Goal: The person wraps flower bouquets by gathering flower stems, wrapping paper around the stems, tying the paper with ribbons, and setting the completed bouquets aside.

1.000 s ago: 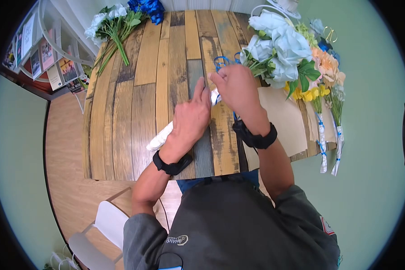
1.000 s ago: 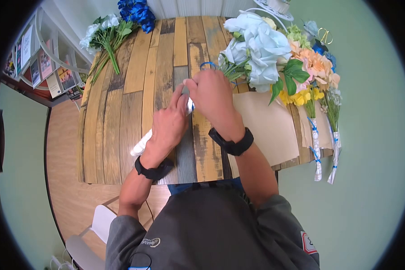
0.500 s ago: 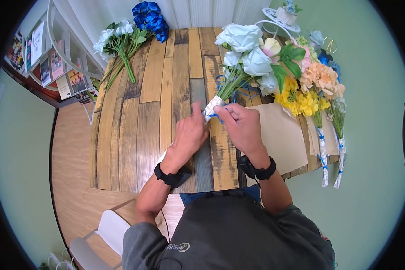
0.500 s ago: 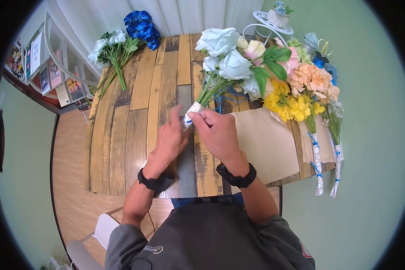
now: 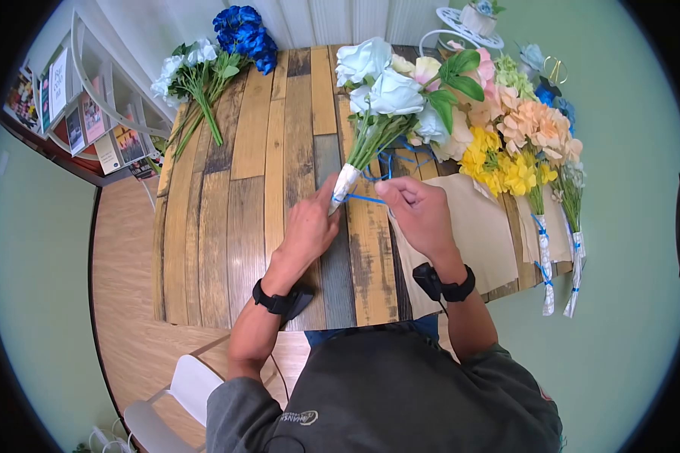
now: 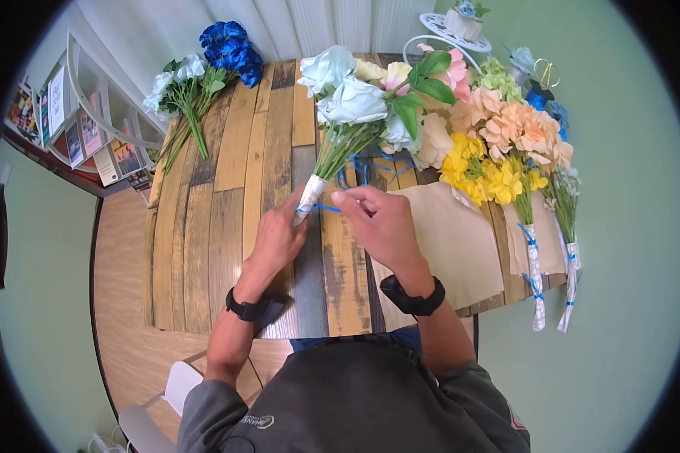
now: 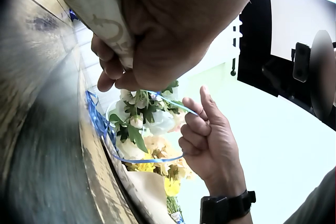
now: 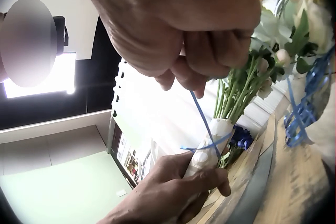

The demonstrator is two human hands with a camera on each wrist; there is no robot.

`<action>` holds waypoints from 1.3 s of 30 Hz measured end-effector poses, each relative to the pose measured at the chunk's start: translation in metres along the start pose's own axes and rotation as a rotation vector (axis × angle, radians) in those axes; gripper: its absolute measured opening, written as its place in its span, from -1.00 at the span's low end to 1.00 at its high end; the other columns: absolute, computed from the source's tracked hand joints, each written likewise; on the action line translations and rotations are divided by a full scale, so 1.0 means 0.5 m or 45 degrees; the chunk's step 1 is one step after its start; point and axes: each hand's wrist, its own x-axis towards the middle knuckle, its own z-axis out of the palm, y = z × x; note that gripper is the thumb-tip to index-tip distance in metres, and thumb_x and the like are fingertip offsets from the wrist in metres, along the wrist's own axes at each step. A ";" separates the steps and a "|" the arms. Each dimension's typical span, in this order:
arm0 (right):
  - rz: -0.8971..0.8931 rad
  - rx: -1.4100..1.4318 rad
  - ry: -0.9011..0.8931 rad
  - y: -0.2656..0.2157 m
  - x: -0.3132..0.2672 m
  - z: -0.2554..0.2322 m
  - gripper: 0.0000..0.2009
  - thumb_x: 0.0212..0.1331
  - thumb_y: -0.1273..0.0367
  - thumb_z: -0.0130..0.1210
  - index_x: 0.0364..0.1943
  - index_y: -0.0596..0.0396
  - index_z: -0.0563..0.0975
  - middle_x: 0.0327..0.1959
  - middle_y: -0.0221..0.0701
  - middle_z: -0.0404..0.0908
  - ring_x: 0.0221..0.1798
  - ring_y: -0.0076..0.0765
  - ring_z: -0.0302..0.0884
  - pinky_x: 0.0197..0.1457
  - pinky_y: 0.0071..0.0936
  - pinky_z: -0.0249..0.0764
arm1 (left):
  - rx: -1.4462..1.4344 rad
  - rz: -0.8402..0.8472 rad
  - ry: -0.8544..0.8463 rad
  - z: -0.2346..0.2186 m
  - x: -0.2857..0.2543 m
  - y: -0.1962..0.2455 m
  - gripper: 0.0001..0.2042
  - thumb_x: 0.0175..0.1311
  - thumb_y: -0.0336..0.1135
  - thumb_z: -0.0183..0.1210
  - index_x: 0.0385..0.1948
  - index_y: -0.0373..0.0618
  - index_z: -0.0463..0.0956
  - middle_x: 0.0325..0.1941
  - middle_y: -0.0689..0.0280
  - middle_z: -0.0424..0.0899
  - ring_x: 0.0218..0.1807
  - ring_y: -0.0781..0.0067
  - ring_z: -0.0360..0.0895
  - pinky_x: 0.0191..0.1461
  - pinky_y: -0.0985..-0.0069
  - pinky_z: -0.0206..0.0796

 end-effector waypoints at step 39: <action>-0.132 -0.381 -0.254 0.023 -0.013 0.070 -0.84 0.16 0.33 0.26 -0.32 0.14 0.65 -0.54 -0.27 0.64 -0.50 -0.25 0.61 -0.37 -0.33 0.47 | -0.005 0.009 0.033 -0.009 -0.005 0.011 -0.32 0.06 -0.52 0.21 0.34 -0.14 0.26 -0.27 -0.14 0.65 -0.23 -0.26 0.59 -0.22 -0.01 0.44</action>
